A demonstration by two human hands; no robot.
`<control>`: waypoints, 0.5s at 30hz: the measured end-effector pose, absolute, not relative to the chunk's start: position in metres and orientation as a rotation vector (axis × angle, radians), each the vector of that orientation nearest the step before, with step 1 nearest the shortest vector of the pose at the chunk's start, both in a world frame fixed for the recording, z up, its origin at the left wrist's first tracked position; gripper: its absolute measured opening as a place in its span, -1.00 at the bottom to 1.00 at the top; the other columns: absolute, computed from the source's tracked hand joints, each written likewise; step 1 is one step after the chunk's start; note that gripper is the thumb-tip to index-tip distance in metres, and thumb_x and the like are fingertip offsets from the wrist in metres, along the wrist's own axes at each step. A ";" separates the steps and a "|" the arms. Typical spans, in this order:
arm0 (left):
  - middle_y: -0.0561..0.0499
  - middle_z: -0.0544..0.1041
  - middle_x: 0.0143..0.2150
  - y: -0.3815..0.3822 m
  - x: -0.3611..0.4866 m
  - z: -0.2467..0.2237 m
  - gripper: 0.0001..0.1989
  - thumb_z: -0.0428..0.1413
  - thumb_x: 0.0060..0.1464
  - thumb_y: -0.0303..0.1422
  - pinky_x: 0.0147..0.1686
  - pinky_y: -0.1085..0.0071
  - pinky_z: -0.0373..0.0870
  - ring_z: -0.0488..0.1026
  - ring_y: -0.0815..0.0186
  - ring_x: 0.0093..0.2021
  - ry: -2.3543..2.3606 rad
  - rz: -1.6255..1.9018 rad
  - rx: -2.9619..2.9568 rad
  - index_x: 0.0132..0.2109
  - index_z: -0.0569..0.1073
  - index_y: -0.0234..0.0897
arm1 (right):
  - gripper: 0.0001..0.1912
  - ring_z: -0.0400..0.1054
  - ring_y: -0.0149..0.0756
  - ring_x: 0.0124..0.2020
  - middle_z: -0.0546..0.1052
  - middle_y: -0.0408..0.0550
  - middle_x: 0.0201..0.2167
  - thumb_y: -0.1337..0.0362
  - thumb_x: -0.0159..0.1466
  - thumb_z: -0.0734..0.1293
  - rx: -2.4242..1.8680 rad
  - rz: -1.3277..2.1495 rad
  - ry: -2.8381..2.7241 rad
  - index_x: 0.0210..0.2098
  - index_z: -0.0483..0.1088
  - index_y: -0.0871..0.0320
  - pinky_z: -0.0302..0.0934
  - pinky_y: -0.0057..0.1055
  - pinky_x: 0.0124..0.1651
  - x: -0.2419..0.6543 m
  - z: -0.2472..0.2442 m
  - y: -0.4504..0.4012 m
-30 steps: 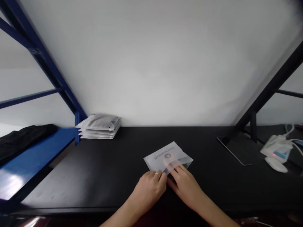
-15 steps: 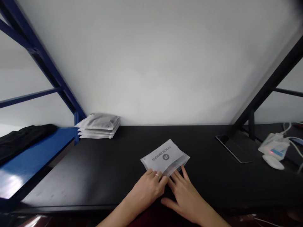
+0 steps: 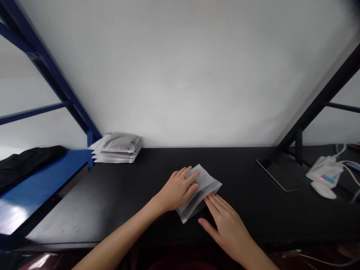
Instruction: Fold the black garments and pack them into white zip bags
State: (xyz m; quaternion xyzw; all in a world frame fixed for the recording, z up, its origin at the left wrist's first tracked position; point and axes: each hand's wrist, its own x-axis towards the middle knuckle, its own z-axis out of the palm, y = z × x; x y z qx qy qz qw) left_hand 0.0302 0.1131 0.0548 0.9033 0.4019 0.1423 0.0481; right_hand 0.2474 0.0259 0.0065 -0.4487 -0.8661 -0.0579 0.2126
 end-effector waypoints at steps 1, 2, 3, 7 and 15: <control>-0.36 0.25 0.46 0.119 0.034 0.052 -0.50 -0.09 0.49 -0.22 0.30 -0.10 0.29 0.24 -0.14 0.44 1.198 0.385 2.711 0.46 0.24 -0.21 | -0.40 0.47 0.12 0.21 0.52 0.34 0.20 0.03 0.47 0.28 -1.269 -0.174 -2.399 0.27 0.41 0.40 0.43 -0.01 0.22 0.245 0.004 0.029; -0.35 0.25 0.46 0.125 0.037 0.049 -0.49 -0.10 0.49 -0.20 0.32 -0.08 0.28 0.23 -0.12 0.45 1.175 0.354 2.679 0.47 0.23 -0.21 | -0.34 0.46 0.15 0.21 0.52 0.38 0.20 -0.03 0.45 0.29 -1.280 -0.169 -2.407 0.27 0.40 0.43 0.42 0.02 0.22 0.242 0.002 0.032; -0.34 0.25 0.47 0.129 0.039 0.046 -0.48 -0.11 0.49 -0.19 0.32 -0.07 0.27 0.23 -0.10 0.45 1.158 0.334 2.663 0.48 0.22 -0.19 | -0.28 0.44 0.18 0.23 0.51 0.41 0.19 -0.08 0.43 0.30 -1.283 -0.147 -2.423 0.27 0.39 0.46 0.40 0.04 0.24 0.238 0.000 0.035; -0.27 0.24 0.49 0.137 0.042 0.038 -0.49 -0.15 0.51 -0.15 0.32 -0.09 0.27 0.19 -0.07 0.47 1.085 0.297 2.658 0.49 0.18 -0.05 | -0.14 0.33 0.26 0.31 0.48 0.43 0.23 -0.24 0.36 0.32 -1.306 0.021 -2.482 0.27 0.39 0.44 0.25 0.16 0.34 0.226 -0.001 0.045; -0.21 0.01 0.58 0.131 0.041 0.029 -0.43 0.02 0.44 -0.13 0.34 -0.25 0.16 0.07 -0.21 0.51 1.123 0.313 2.646 0.50 0.13 0.08 | -0.35 0.35 0.15 0.29 0.50 0.30 0.24 -0.05 0.42 0.34 -1.194 0.018 -2.486 0.30 0.37 0.30 0.29 0.09 0.29 0.227 0.007 0.040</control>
